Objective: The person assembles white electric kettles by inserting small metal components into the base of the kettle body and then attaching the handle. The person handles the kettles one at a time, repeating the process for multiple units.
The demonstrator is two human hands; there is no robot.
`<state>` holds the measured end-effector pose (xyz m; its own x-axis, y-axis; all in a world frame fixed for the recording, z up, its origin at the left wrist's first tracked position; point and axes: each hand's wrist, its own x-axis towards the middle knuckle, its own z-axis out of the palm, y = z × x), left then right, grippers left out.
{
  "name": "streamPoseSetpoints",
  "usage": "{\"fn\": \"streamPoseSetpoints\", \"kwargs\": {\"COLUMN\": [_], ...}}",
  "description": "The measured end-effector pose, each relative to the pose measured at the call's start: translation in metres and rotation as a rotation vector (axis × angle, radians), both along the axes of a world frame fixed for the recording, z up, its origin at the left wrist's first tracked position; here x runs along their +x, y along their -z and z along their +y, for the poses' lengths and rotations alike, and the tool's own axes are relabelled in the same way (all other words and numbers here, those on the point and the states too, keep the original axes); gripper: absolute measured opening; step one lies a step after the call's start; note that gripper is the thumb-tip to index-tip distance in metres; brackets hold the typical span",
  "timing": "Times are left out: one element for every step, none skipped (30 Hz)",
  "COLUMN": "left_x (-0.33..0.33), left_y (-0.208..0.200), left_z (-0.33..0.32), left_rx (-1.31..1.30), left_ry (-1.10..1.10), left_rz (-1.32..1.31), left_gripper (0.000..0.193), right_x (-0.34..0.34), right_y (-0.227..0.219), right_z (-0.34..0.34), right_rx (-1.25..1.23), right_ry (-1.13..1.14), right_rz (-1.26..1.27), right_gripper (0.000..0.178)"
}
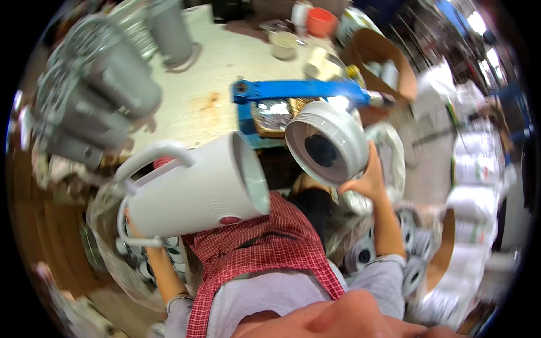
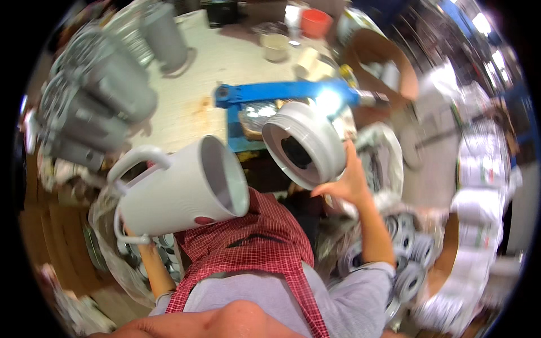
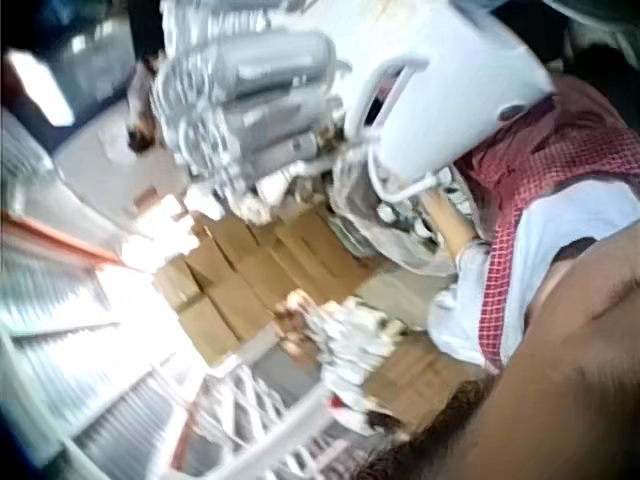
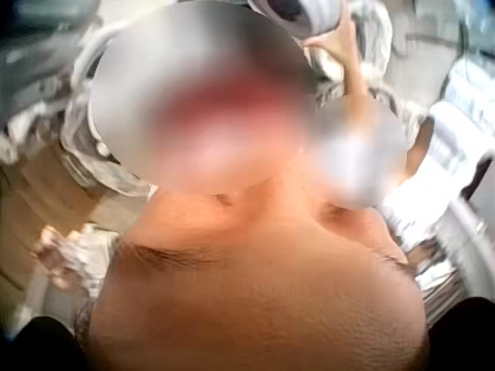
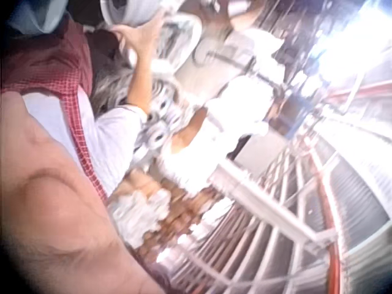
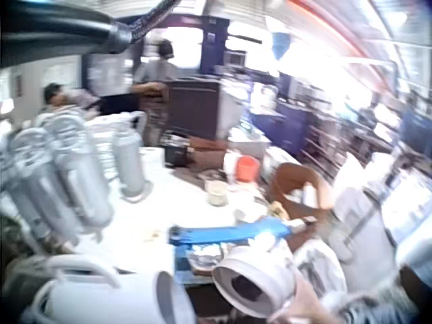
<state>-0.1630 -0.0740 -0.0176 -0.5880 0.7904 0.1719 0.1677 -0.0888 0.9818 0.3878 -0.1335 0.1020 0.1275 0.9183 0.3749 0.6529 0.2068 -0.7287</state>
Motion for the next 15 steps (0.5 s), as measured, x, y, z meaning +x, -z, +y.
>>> {"fn": "streamPoseSetpoints", "kwargs": {"left_x": [0.004,0.0,-0.004,-0.008,0.017,0.028,0.028,0.029,0.03,0.032,0.039,0.045,0.047,0.048,0.048], "left_y": [0.015,0.015,0.017,0.019,0.012,0.006,0.001,-0.005,-0.012,-0.018,-0.026,-0.033,-0.037,-0.037,-0.038], "left_z": [-0.008,-0.011,-0.014,-0.017,-0.022,-0.024,-0.025,-0.025,-0.023,-0.022,-0.021,-0.022,-0.021,-0.019,-0.018], "left_rx": [0.001,0.044,0.068,0.067,-0.006,-0.079,-0.104,-0.128,-0.153,-0.17,-0.178,-0.187,-0.196,-0.174,-0.152], "left_ry": [0.071,0.247,0.422,0.58,0.357,0.138,0.12,0.106,0.097,0.067,0.041,0.016,0.019,0.012,0.005], "left_rz": [0.004,-0.118,-0.256,-0.392,-0.412,-0.431,-0.498,-0.566,-0.633,-0.634,-0.633,-0.631,-0.566,-0.587,-0.607], "left_gripper": [0.03,0.033,0.035,0.038,0.04,0.041,0.04,0.038,0.037,0.04,0.043,0.047,0.048,0.048,0.048], "right_x": [-0.021,-0.042,-0.064,-0.085,-0.099,-0.109,-0.113,-0.115,-0.115,-0.117,-0.116,-0.113,-0.109,-0.107,-0.107], "right_y": [0.007,0.015,0.018,0.02,0.027,0.026,0.027,0.028,0.025,0.021,0.018,0.019,0.02,0.02,0.019], "right_z": [0.02,0.032,0.044,0.052,0.049,0.058,0.057,0.055,0.057,0.056,0.053,0.05,0.049,0.048,0.046], "right_rx": [0.134,0.269,0.375,0.476,0.355,0.47,0.493,0.516,0.549,0.573,0.605,0.614,0.622,0.628,0.634], "right_ry": [-0.073,-0.135,-0.192,-0.24,-0.252,-0.285,-0.301,-0.312,-0.348,-0.375,-0.4,-0.411,-0.422,-0.433,-0.432], "right_rz": [-0.007,-0.003,-0.01,-0.014,0.029,-0.09,-0.076,-0.061,-0.044,-0.03,-0.017,0.001,0.014,0.028,0.037], "right_gripper": [0.099,0.101,0.1,0.099,0.092,0.086,0.083,0.08,0.08,0.079,0.078,0.078,0.077,0.077,0.078]}}
